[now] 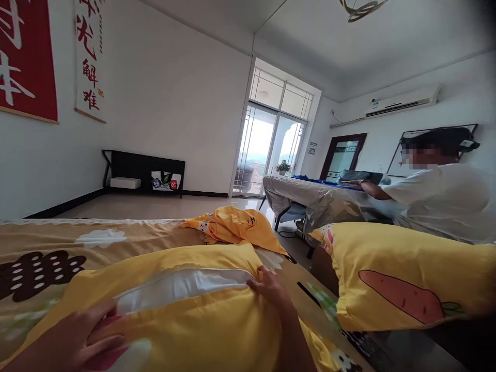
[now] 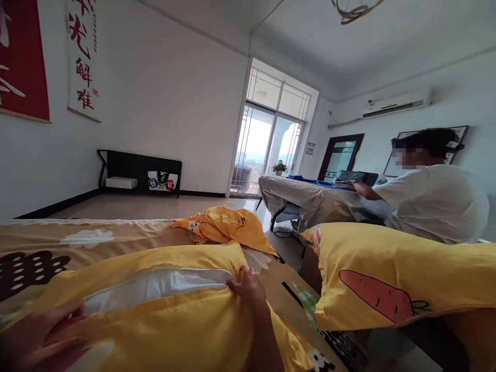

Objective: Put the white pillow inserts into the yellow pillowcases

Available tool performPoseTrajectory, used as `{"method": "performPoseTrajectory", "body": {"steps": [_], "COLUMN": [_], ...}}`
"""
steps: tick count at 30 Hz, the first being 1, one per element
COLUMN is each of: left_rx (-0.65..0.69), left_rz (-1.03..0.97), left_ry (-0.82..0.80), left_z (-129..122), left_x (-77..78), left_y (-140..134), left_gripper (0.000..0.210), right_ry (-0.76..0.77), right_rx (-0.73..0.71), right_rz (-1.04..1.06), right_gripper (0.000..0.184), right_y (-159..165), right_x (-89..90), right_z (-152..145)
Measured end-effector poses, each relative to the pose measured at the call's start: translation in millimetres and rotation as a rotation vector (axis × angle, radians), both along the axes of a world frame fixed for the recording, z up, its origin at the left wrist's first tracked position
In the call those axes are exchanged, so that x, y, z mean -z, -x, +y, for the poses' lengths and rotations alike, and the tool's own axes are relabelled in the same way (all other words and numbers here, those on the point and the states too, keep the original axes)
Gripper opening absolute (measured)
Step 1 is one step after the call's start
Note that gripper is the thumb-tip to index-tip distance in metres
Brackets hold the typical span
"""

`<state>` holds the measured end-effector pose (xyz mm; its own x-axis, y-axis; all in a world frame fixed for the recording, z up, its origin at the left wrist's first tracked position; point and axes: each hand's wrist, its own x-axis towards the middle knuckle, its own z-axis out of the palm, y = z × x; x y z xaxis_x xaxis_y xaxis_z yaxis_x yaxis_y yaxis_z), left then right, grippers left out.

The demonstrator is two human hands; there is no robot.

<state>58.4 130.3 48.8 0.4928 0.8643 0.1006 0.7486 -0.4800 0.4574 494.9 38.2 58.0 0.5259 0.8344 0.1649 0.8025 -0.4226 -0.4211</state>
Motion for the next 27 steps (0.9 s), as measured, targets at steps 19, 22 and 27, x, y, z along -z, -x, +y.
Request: {"method": "performPoseTrajectory", "body": {"steps": [19,22,27], "left_rx": [-0.077,-0.065,-0.1], "left_rz": [0.127,0.108,0.066], "left_ry": [0.075,0.096,0.098], "left_z": [-37,-33,-24], "left_x": [-16.3,-12.2,-12.2], "left_y": [-64,-64,-58], "left_gripper": [0.065,0.066,0.067], "right_ry": [0.015,0.051,0.085], "right_rx": [-0.137,-0.137,-0.077], "right_rz": [0.066,0.055,0.013], "right_gripper": [0.06,0.065,0.065], "right_y": [-5,2,14], "right_x": [12.8,14.8,24.8], "right_z": [6,6,14]}}
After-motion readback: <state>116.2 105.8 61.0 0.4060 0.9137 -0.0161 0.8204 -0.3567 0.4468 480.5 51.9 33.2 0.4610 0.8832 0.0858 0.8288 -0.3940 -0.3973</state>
